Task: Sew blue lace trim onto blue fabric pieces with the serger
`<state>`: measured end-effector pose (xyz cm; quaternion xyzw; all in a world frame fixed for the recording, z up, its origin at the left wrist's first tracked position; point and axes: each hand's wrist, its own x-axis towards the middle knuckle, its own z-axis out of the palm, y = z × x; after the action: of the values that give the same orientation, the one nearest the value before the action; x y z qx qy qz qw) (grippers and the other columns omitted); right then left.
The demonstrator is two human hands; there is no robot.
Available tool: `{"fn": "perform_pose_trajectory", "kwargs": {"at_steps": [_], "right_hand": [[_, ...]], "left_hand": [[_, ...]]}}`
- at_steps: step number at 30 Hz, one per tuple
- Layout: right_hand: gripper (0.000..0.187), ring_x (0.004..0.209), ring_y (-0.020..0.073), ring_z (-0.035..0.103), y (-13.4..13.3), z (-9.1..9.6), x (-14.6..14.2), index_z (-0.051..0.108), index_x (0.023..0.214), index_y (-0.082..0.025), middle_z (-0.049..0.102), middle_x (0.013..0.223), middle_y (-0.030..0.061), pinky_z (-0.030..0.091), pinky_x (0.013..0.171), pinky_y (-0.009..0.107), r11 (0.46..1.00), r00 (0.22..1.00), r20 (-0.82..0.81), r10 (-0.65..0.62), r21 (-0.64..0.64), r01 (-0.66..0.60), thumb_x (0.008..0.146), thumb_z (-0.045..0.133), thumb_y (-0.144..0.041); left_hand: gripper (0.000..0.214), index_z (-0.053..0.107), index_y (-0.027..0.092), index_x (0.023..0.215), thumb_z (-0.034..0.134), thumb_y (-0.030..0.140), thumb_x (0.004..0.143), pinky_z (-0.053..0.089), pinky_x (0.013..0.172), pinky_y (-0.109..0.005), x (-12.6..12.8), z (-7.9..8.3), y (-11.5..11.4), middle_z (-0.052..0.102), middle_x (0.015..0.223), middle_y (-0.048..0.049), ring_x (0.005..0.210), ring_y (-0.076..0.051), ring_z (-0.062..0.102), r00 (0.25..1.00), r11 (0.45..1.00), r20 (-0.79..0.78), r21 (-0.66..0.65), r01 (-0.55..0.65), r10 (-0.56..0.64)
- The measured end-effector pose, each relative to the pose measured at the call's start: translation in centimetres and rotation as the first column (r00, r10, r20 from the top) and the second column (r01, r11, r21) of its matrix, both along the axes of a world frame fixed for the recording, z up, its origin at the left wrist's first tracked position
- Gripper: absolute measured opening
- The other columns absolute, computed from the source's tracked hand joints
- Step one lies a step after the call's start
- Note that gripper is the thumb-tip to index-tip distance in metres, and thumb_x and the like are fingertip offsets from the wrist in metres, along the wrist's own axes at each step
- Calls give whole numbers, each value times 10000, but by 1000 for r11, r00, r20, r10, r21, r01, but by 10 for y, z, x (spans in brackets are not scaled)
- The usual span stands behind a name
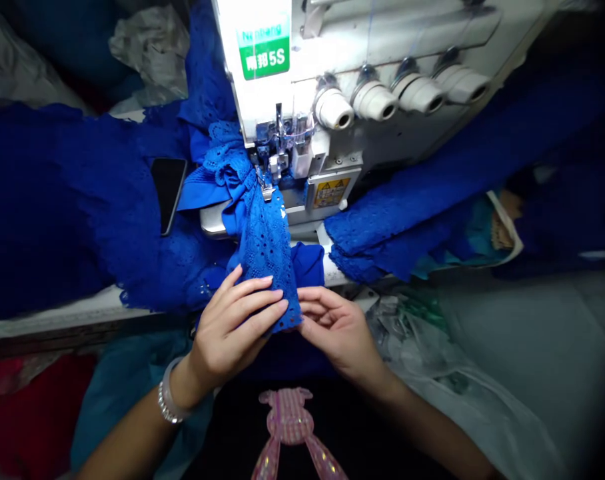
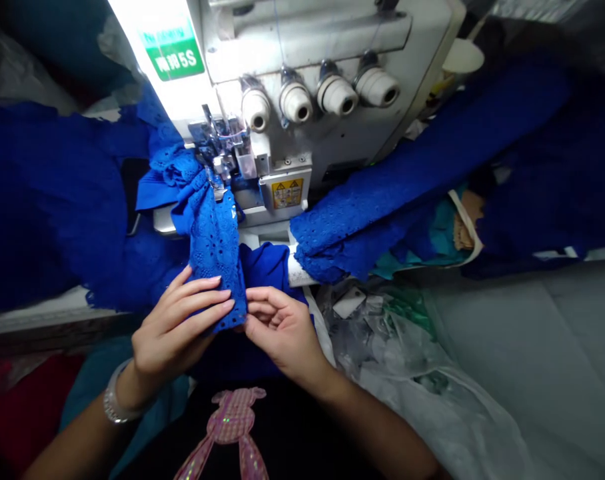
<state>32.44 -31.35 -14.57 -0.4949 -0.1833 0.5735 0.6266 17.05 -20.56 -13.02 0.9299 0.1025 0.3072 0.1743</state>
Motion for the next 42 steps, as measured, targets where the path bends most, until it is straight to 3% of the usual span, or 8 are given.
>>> {"fn": "perform_pose_trajectory", "kwargs": {"at_steps": [6,16,18,21,26,30,35,42], "right_hand": [[499,682,106,705,-12,6,-4,577,1300,-266,754,807,-15,572,715,225,996,994,102,-30,84,21,820,699,-203],[283,825,183,760,-16,14,3,747,1062,-212,787,948,38,622,769,280,989,910,413,47,109,-101,840,585,-147],[278,776,172,761,-15,16,6,738,1072,-215,790,921,33,621,724,250,976,835,548,40,156,-150,846,598,-136],[282,734,148,748,-13,22,9,709,1099,-235,788,906,28,605,688,210,932,604,791,-100,287,-221,870,610,-104],[307,797,159,733,-13,24,8,636,1194,-173,759,838,58,597,758,244,786,297,892,-340,443,-430,930,505,-87],[301,924,182,717,-18,7,11,679,1145,-140,755,857,75,576,869,275,786,39,879,-475,444,-430,913,499,-78],[354,993,212,706,-25,-11,15,671,1163,-86,775,1015,103,581,894,295,740,-37,861,-508,414,-531,959,520,-333],[396,1030,210,697,-18,-6,13,702,1088,-66,767,1039,116,585,897,284,752,-55,838,-543,456,-476,889,632,-400]], "left_hand": [[215,694,171,1042,666,96,843,427,1099,-495,0,6,-9,754,984,-57,1046,-200,687,1000,1000,1,21,1,-1],[258,676,165,1111,613,76,877,436,1070,-429,-6,6,-16,731,970,-48,1031,-180,671,1000,994,2,111,10,-10],[235,656,150,1107,610,90,884,465,1043,-411,-4,2,-11,714,965,-57,1043,-182,662,996,993,53,97,68,-74],[281,561,139,1157,636,201,893,426,1087,-507,9,-9,6,669,1137,-132,1223,-246,585,985,989,113,75,124,-132],[327,531,216,1280,523,193,954,272,1142,-586,39,-12,58,671,1123,-94,1194,-237,602,964,946,143,202,-252,226],[218,647,201,1118,577,187,912,349,1085,-545,38,6,86,680,997,-69,1087,-234,637,963,916,145,304,-263,228],[199,623,145,980,432,91,958,396,1044,-466,29,27,89,721,1010,-82,1044,-192,653,998,916,-68,400,12,16],[262,642,166,1150,508,82,941,436,935,-431,35,34,92,690,838,-39,888,-182,640,995,836,-88,549,15,40]]}}
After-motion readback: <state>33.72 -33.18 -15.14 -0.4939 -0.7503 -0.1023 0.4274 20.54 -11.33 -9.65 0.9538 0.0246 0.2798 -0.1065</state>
